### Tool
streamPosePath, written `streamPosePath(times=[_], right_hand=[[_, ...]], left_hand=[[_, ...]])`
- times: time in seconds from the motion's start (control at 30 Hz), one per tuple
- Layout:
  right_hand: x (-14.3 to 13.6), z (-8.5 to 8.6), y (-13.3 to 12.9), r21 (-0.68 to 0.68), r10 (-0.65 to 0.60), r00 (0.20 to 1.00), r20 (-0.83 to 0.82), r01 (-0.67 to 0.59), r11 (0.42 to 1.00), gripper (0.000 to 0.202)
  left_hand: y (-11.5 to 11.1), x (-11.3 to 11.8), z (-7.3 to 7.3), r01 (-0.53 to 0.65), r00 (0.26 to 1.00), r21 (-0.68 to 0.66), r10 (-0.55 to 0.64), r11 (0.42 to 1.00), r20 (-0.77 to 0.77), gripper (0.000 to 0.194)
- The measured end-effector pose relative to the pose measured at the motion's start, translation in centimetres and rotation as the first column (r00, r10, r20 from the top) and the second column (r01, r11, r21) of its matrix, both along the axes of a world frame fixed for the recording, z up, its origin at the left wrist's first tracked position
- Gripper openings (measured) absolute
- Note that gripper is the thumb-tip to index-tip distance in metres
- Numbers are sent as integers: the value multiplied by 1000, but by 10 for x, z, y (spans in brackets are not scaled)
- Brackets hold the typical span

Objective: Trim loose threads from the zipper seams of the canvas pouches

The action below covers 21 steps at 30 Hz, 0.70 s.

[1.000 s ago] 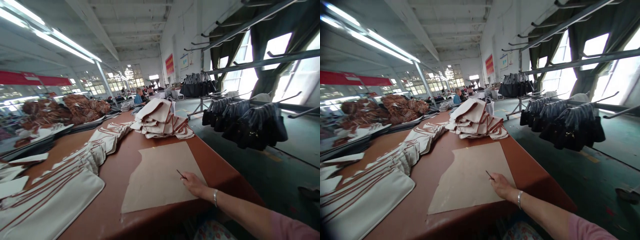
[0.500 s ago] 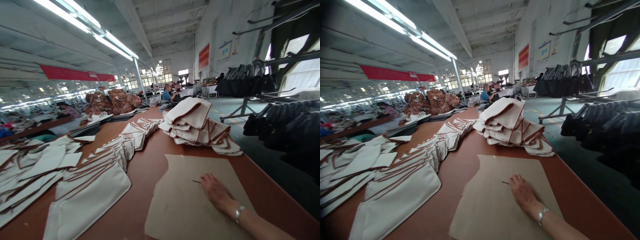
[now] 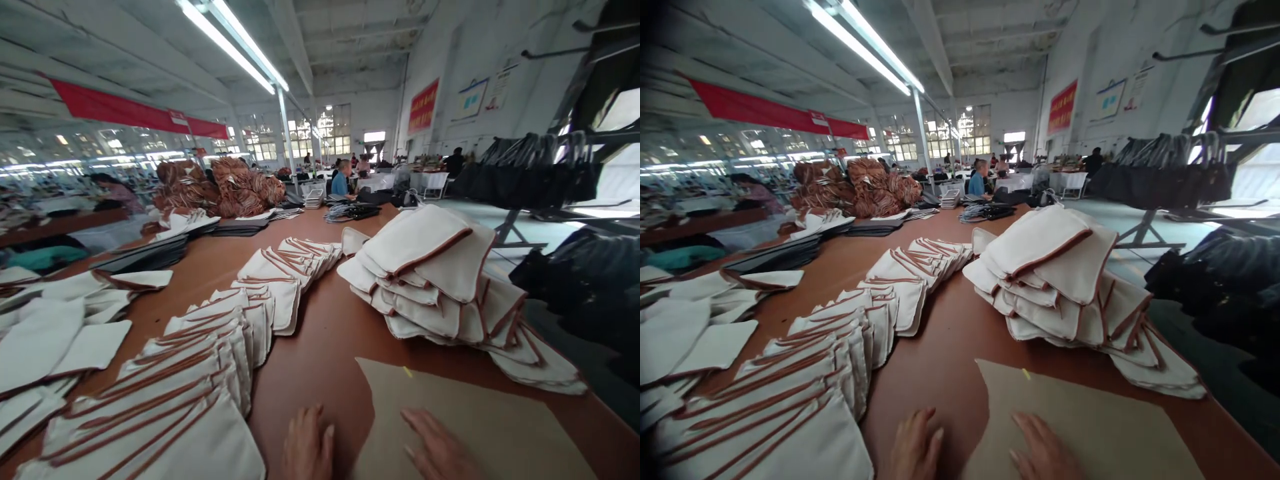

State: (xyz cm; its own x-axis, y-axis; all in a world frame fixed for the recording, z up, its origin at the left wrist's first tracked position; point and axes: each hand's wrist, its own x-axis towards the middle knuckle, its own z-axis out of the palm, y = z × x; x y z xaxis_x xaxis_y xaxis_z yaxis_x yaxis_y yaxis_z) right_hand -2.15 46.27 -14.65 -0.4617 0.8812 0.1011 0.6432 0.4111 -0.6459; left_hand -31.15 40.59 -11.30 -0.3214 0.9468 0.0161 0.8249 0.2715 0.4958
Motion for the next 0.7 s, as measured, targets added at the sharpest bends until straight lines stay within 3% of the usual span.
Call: streamPosePath(times=[0.07, 0.17, 0.23, 0.3, 0.47, 0.7], right_hand=[[-69, 36, 30, -303, -45, 974, -224, -25, 953, 57], [-163, 81, 91, -649, -296, 846, -443, -75, 757, 80], [-212, 101, 142, -710, -439, 727, -529, -95, 698, 84], [-250, 111, 197, -721, -490, 688, -535, -69, 689, 81], [-316, 103, 330, -705, -613, 606, -506, 118, 699, 82], [-351, 58, 473, -483, -557, 578, -596, 296, 824, 76]], left_hand=[[42, -12, 2, 30, 997, -66, -34, 997, -65, 41], [95, -26, -1, 49, 989, -8, -49, 999, -142, 43], [122, -36, -11, 69, 978, 63, -55, 996, -201, 43], [143, -48, -25, 111, 966, 122, -78, 986, -246, 42], [172, -66, -61, 216, 957, 170, -174, 962, -232, 43], [191, -60, -100, 113, 983, 136, -91, 984, -161, 50]])
